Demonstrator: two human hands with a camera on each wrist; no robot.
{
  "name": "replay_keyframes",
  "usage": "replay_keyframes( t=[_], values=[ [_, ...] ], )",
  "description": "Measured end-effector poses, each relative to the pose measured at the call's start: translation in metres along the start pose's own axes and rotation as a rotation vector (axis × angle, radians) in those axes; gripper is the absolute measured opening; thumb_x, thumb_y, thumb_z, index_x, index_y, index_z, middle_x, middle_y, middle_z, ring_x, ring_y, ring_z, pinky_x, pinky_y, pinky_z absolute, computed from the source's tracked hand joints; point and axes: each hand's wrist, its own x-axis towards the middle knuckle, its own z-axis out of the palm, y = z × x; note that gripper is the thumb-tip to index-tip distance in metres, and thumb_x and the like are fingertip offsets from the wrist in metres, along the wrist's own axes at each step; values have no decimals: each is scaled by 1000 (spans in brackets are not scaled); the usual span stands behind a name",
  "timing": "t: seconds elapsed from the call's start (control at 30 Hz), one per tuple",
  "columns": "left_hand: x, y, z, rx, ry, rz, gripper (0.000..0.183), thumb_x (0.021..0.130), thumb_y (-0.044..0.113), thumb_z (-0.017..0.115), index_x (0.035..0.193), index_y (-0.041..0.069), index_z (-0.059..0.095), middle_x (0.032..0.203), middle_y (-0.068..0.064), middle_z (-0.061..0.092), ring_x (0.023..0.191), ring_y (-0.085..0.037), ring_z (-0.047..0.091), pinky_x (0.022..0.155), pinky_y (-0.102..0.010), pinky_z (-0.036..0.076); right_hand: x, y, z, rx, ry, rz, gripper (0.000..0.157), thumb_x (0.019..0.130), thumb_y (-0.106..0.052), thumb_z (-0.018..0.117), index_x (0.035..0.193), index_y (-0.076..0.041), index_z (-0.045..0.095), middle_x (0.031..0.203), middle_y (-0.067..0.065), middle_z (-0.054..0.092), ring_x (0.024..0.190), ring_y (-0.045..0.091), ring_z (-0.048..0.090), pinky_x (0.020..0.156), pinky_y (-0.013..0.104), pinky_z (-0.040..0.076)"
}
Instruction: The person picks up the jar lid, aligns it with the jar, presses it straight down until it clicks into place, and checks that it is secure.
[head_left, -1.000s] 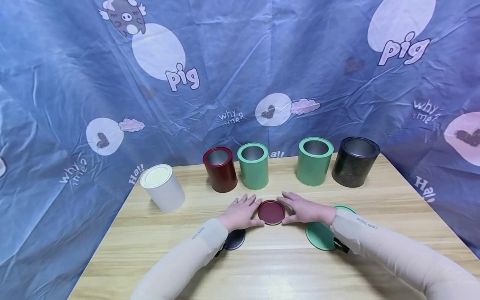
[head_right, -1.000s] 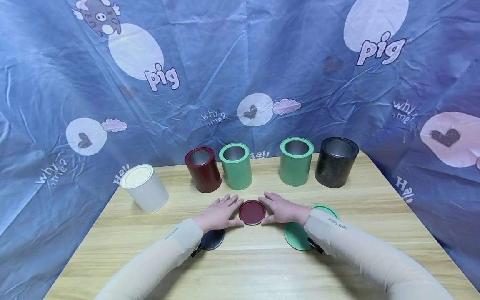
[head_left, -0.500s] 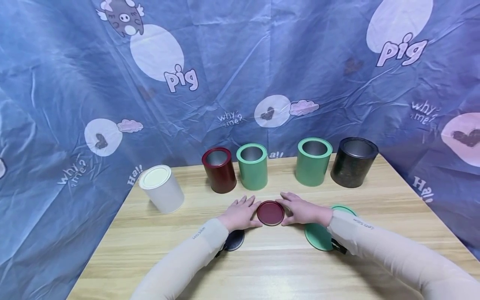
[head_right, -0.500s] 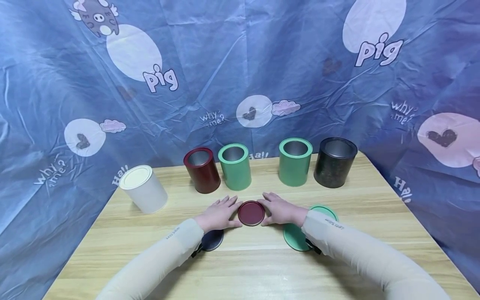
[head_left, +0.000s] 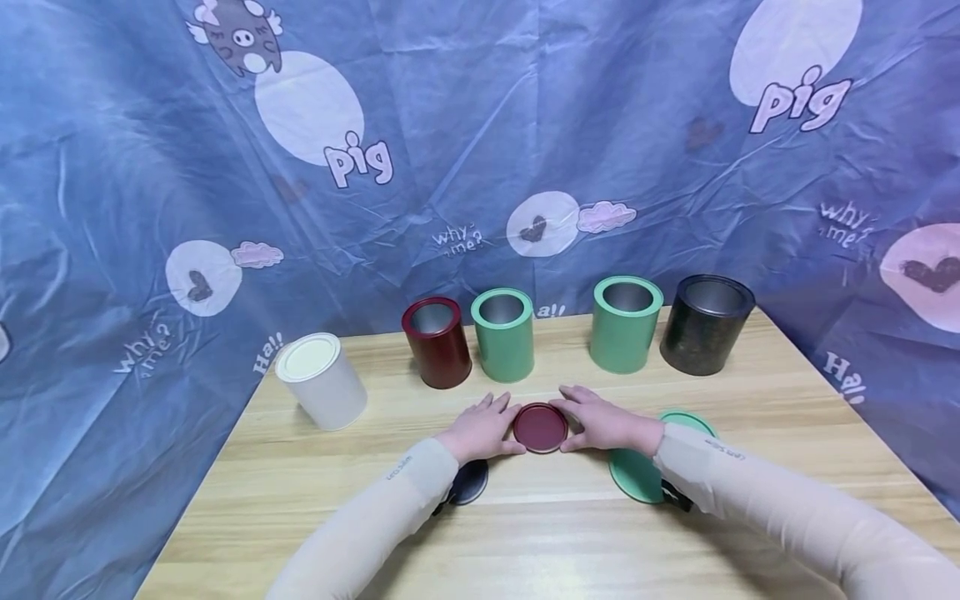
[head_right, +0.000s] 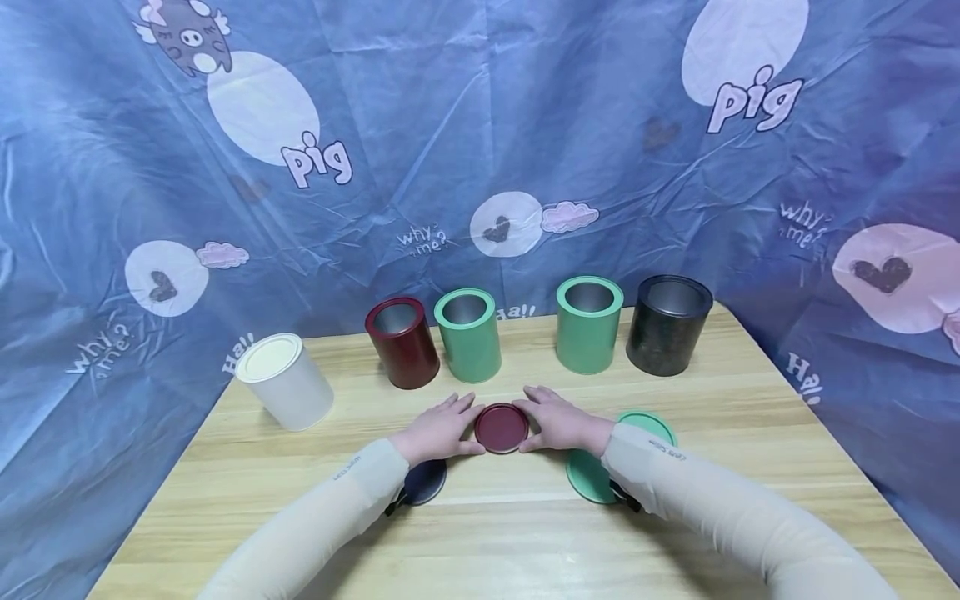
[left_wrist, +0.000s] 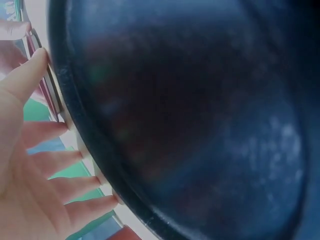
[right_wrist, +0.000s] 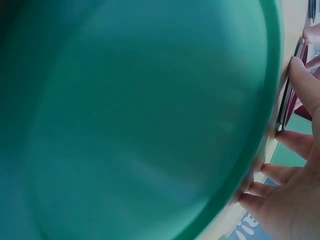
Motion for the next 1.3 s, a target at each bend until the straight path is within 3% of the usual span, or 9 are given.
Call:
replay_keyframes(
  t=[0.4, 0.67, 1.3],
  values=[
    [0, 0, -2, 11, 8, -7, 72, 87, 55, 64, 144, 15, 47, 153, -14, 38, 140, -39, 35, 107, -52, 40, 2, 0, 0, 22, -17, 38, 71, 79, -32, 79, 136, 1, 52, 146, 35, 34, 136, 55, 28, 109, 65, 28],
    [0, 1, -4, 46, 21, 15, 71, 87, 55, 63, 143, 15, 48, 151, -15, 41, 138, -40, 38, 105, -53, 43, 1, 1, -1, 5, -2, 26, 72, 78, -32, 80, 135, 2, 52, 144, 36, 36, 134, 56, 30, 108, 66, 28],
    [-1, 2, -5, 24, 16, 13, 70, 87, 54, 64, 143, 14, 49, 152, -15, 39, 139, -40, 37, 106, -53, 42, 1, 2, -1, -41, 15, 9, 72, 77, -35, 80, 134, 2, 54, 142, 36, 40, 132, 55, 34, 106, 66, 30]
  ],
)
